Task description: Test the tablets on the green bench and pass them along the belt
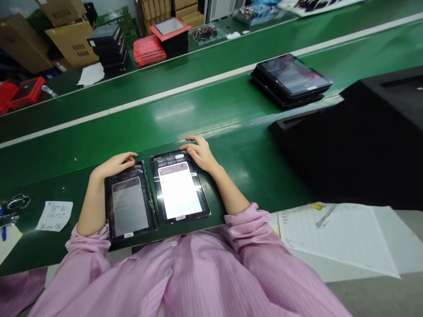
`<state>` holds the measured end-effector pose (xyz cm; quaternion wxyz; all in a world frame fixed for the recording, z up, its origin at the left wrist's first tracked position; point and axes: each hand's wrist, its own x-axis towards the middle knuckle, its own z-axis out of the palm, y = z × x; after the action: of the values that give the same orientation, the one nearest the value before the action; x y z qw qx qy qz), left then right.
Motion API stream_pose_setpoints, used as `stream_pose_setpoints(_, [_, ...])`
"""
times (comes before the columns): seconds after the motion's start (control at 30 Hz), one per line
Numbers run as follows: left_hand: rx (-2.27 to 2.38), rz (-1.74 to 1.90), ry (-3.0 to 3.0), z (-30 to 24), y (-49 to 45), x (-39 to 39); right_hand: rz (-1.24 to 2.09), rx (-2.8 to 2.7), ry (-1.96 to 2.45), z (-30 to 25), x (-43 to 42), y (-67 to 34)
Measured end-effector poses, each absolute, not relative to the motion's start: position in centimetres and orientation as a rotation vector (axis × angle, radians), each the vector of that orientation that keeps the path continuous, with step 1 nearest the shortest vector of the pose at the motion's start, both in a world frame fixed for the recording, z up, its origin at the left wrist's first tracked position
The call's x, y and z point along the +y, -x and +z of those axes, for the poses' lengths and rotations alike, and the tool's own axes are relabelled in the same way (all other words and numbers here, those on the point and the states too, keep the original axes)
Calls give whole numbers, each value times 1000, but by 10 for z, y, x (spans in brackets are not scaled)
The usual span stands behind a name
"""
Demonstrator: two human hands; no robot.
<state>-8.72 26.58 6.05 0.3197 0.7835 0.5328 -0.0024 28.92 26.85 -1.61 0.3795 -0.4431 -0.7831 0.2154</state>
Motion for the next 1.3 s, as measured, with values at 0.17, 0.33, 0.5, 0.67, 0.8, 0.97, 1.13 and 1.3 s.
stream_pose_setpoints(0.17, [1269,132,-2182,59,65,263,540,-1976,1132,-13,269,-289])
stream_pose_setpoints(0.33, [1315,97,-2374,52,54,263,531,-1943,1134,-8,267,-289])
stream_pose_setpoints(0.5, [1403,56,-2366,52,63,265,589,-1908,1177,-6,268,-288])
stream_pose_setpoints(0.67, [1384,36,-2315,56,71,266,715,-1791,1364,-17,274,-285])
stream_pose_setpoints(0.8, [1437,-25,-2286,59,68,264,798,-1740,1533,-20,272,-280])
stream_pose_setpoints(0.97, [1218,-4,-2353,55,59,259,781,-1685,1611,-13,266,-272])
stream_pose_setpoints(1.13, [1192,-78,-2371,48,52,256,656,-1666,1618,-12,258,-265])
stream_pose_setpoints(1.3, [1233,-121,-2370,50,52,254,723,-1556,1485,-19,257,-261])
